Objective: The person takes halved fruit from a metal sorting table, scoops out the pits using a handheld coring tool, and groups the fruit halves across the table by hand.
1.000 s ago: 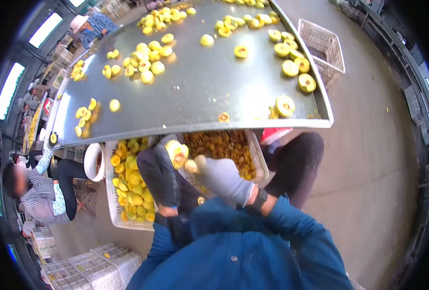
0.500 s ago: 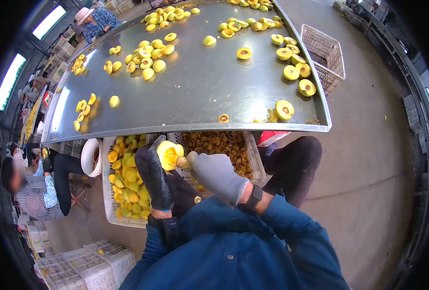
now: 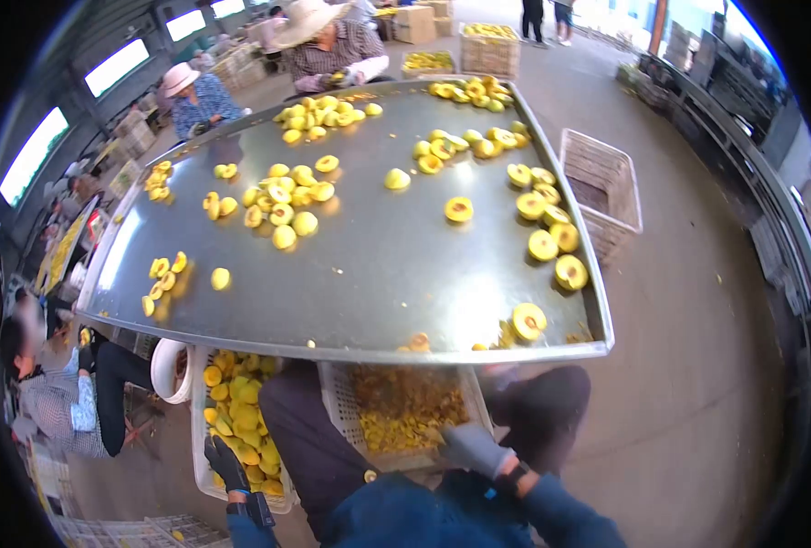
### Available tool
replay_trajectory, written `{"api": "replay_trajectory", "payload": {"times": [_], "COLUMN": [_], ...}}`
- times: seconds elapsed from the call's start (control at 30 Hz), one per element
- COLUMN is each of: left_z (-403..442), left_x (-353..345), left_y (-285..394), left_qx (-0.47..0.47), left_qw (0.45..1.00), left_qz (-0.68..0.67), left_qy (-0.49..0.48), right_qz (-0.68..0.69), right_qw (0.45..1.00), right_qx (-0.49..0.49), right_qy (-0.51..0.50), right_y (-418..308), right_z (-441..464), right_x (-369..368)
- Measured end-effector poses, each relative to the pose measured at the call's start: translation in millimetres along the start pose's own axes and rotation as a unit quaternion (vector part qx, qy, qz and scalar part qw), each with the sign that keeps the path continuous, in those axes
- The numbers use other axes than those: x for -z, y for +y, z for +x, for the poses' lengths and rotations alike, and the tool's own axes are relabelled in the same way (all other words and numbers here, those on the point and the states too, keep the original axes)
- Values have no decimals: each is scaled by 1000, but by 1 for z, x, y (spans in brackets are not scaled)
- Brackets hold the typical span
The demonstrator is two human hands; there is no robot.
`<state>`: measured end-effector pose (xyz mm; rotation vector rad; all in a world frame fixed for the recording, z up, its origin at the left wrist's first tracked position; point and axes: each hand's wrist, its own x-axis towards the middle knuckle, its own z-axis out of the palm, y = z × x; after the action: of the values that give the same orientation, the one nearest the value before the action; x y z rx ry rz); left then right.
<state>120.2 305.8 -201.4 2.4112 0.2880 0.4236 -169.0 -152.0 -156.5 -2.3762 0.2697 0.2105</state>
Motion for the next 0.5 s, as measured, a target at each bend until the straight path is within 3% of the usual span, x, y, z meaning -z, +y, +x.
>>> {"api": "replay_trajectory", "payload": {"times": [0.07,0.13,0.2,0.27,0.37,0.5], "left_z": [27,50,82,115,181,260], "left_x": [-8,-22,-53,-98,-188,-308], "left_y": [24,99,176,241,310,380], "left_qx": [-99,-212,-328,-357,-446,-494], "left_qw": [995,977,942,931,894,869], "left_qz": [-18,-21,-66,-73,-42,-16], "left_qy": [12,11,-9,-26,5,23], "right_qz": [-11,13,7,33,48,81], "right_qw": [999,995,995,991,989,978], "right_qx": [31,-80,-70,-76,-113,-170], "right_qy": [-7,-53,-68,-105,-81,-89], "right_y": [-15,1,19,31,14,30], "right_z": [3,12,17,22,30,35], "right_x": [16,-3,-22,-32,-20,-30]}}
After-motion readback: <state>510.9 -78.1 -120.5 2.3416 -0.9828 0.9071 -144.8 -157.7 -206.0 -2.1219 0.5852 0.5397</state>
